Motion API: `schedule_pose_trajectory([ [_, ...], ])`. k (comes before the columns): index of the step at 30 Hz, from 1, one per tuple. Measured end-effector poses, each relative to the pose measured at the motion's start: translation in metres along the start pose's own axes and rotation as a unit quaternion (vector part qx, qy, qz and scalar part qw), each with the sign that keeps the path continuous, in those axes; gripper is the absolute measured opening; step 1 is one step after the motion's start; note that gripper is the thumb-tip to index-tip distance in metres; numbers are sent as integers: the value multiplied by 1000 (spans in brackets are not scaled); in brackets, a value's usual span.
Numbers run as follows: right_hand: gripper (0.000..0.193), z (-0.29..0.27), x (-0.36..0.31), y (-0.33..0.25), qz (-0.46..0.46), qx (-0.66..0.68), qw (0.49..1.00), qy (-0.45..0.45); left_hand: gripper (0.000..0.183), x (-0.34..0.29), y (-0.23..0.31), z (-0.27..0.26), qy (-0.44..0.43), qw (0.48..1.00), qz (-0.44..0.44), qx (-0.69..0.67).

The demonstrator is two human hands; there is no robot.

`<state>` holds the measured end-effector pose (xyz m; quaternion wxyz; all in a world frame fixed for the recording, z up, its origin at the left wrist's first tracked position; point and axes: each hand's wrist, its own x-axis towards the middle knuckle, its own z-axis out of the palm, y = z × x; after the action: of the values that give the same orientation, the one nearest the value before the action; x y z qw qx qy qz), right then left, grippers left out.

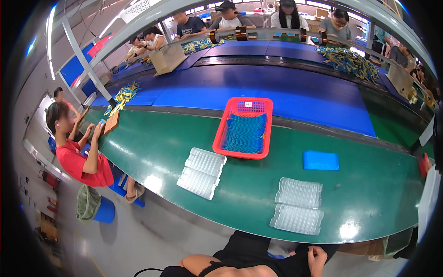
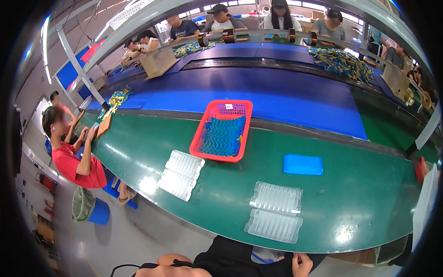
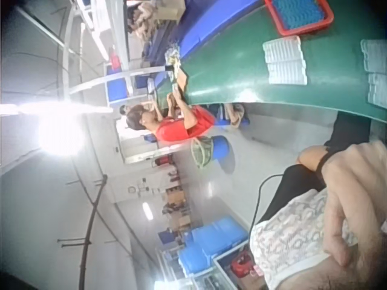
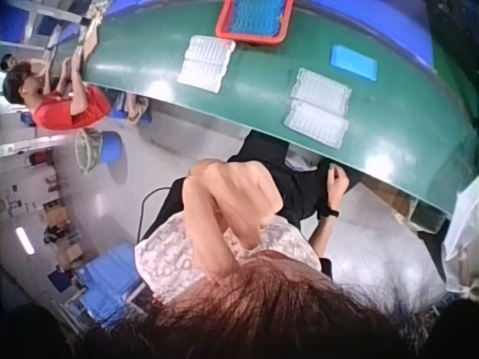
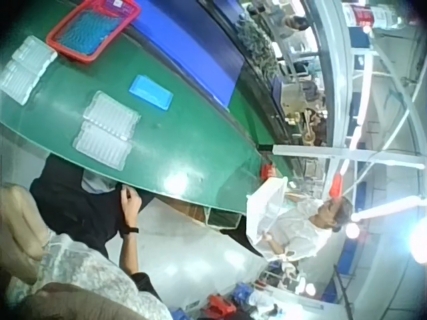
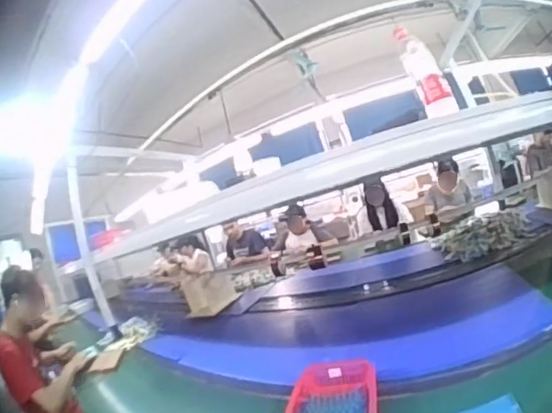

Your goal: Placing small green components into plastic trays on an assembly line.

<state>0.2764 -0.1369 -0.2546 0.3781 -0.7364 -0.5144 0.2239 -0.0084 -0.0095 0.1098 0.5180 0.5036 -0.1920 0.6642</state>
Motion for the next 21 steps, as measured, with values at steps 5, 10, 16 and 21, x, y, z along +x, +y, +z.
schedule_pose_trajectory([
  [5,16,-4,1,1,5,1,1000,10,24,-10,1,-10,-12,999,-34,-17],
  [10,18,-13,2,-21,46,19,997,-62,58,-57,5,-80,-110,985,-135,2],
  [16,30,-26,3,-48,77,-61,987,-124,10,-100,-10,-88,134,806,-329,474],
  [21,25,-48,8,-94,27,-13,986,-166,33,-127,-23,-105,103,741,-329,576],
])
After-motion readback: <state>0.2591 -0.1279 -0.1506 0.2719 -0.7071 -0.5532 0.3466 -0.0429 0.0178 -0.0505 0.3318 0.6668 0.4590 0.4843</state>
